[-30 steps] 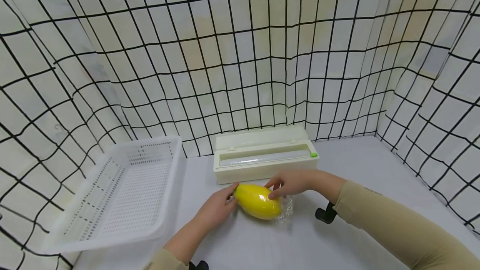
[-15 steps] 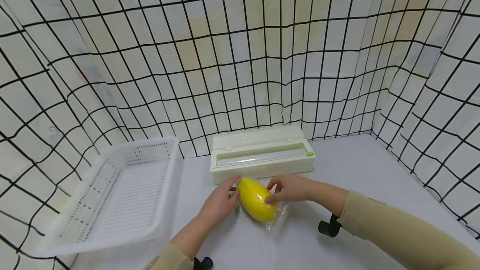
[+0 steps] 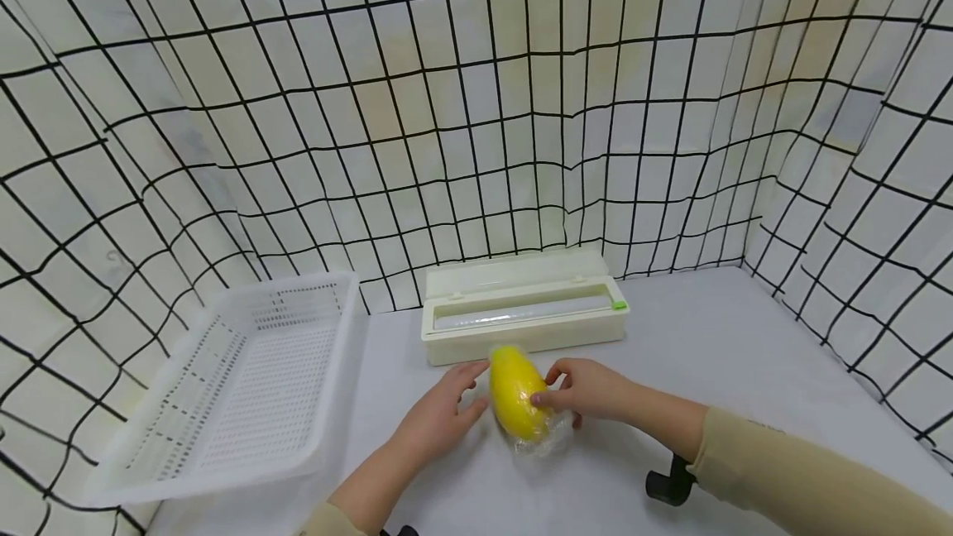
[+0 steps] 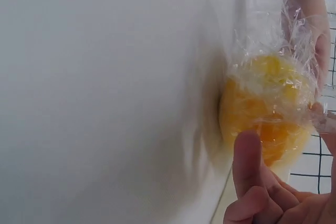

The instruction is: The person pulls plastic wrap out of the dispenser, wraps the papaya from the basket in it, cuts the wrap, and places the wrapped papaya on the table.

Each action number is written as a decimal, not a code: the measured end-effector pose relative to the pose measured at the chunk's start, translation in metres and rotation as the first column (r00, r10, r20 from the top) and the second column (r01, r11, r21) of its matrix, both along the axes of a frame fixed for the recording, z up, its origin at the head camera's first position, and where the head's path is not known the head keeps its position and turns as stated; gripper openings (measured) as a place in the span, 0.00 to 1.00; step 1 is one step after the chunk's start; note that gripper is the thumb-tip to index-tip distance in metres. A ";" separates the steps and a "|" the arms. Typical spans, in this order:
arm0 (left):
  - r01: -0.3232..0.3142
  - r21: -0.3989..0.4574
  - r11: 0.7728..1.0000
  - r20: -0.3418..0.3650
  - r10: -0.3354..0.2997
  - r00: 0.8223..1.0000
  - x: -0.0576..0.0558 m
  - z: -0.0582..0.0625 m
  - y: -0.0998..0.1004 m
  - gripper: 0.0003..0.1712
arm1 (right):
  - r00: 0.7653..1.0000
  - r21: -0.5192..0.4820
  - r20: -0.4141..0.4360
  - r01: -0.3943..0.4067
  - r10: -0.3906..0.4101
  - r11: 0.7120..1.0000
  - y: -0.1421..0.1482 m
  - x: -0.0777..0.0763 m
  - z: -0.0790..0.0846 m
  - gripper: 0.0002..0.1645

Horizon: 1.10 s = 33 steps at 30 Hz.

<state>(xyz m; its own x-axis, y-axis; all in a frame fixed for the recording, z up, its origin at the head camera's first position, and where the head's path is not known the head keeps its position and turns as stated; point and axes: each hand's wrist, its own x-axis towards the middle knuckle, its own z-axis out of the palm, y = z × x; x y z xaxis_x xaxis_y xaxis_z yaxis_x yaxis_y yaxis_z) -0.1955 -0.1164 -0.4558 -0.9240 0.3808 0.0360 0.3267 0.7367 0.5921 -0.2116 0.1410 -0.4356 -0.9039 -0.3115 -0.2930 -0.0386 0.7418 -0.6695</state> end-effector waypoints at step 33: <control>0.345 -0.514 0.785 -0.485 -0.598 0.639 0.034 0.020 0.017 0.28 | 0.715 0.265 -0.366 -0.533 0.595 0.804 0.048 0.025 -0.002 0.21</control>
<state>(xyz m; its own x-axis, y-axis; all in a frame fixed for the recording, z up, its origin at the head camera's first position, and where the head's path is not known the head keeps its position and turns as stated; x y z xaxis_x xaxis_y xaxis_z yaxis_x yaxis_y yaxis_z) -0.1615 -0.0997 -0.4356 -0.4339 0.8571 0.2777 0.8700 0.4787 -0.1180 -0.1865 0.1886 -0.4381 -0.6132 -0.7898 -0.0131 -0.7254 0.5696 -0.3865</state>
